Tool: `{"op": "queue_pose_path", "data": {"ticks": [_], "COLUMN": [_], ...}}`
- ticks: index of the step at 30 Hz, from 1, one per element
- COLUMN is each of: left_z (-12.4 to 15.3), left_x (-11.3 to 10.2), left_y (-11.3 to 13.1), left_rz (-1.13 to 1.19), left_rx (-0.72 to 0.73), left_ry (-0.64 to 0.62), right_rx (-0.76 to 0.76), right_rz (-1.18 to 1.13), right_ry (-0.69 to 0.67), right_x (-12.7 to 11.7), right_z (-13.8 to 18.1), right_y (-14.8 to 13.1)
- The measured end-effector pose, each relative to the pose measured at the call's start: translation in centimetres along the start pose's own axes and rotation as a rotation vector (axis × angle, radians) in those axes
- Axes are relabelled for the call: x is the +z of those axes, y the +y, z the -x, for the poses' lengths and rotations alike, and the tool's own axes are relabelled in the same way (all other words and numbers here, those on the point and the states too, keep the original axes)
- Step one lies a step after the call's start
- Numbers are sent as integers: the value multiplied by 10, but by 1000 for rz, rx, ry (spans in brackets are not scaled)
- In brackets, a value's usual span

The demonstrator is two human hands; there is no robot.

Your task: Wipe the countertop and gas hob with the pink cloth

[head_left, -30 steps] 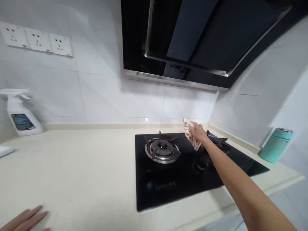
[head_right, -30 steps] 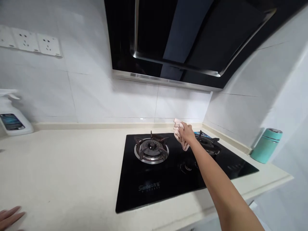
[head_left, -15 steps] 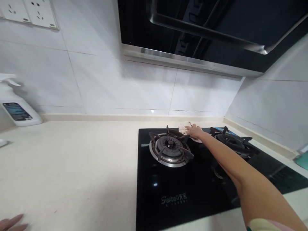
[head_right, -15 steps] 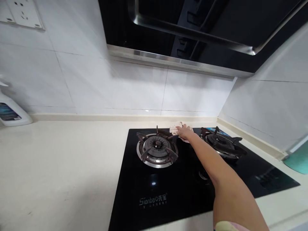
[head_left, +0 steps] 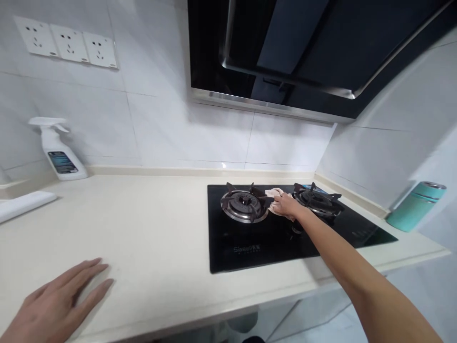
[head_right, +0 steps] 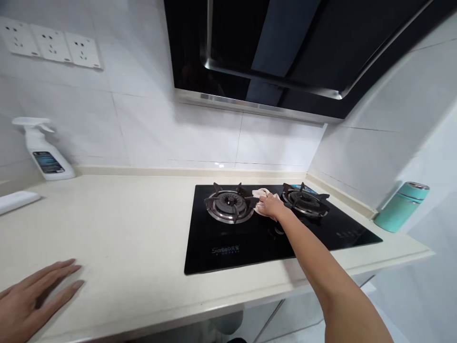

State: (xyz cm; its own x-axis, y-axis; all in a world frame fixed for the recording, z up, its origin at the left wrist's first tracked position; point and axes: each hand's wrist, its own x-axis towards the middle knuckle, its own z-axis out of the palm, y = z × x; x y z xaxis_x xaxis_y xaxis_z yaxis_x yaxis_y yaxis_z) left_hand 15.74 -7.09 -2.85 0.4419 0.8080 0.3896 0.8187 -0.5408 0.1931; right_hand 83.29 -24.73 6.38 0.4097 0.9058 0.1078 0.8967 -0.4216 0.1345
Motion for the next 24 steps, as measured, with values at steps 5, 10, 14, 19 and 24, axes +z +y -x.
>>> {"op": "queue_pose_path", "data": {"ticks": [5,10,14,19,24], "left_z": [-1,2,4,4,4], "left_x": [-14,-18,-21,-27,-30], "left_y": [21,29,34,41,47], "left_rz": [-22,-32,-20,-22,-9], "left_rx": [-1,20,32,39,46], "left_ry": [-57,-59,-51,-56,-67], "right_rx": [-34,-53,-58,-78,-72], "right_rz": [-12,-22,-38,-77,-133], "right_ry": [-9,22,92,182,268], "right_x": [-4,-7,-5,1,8], "right_z": [30,53,69,85,98], "right_y": [-6,-18,-29,-46,-65]}}
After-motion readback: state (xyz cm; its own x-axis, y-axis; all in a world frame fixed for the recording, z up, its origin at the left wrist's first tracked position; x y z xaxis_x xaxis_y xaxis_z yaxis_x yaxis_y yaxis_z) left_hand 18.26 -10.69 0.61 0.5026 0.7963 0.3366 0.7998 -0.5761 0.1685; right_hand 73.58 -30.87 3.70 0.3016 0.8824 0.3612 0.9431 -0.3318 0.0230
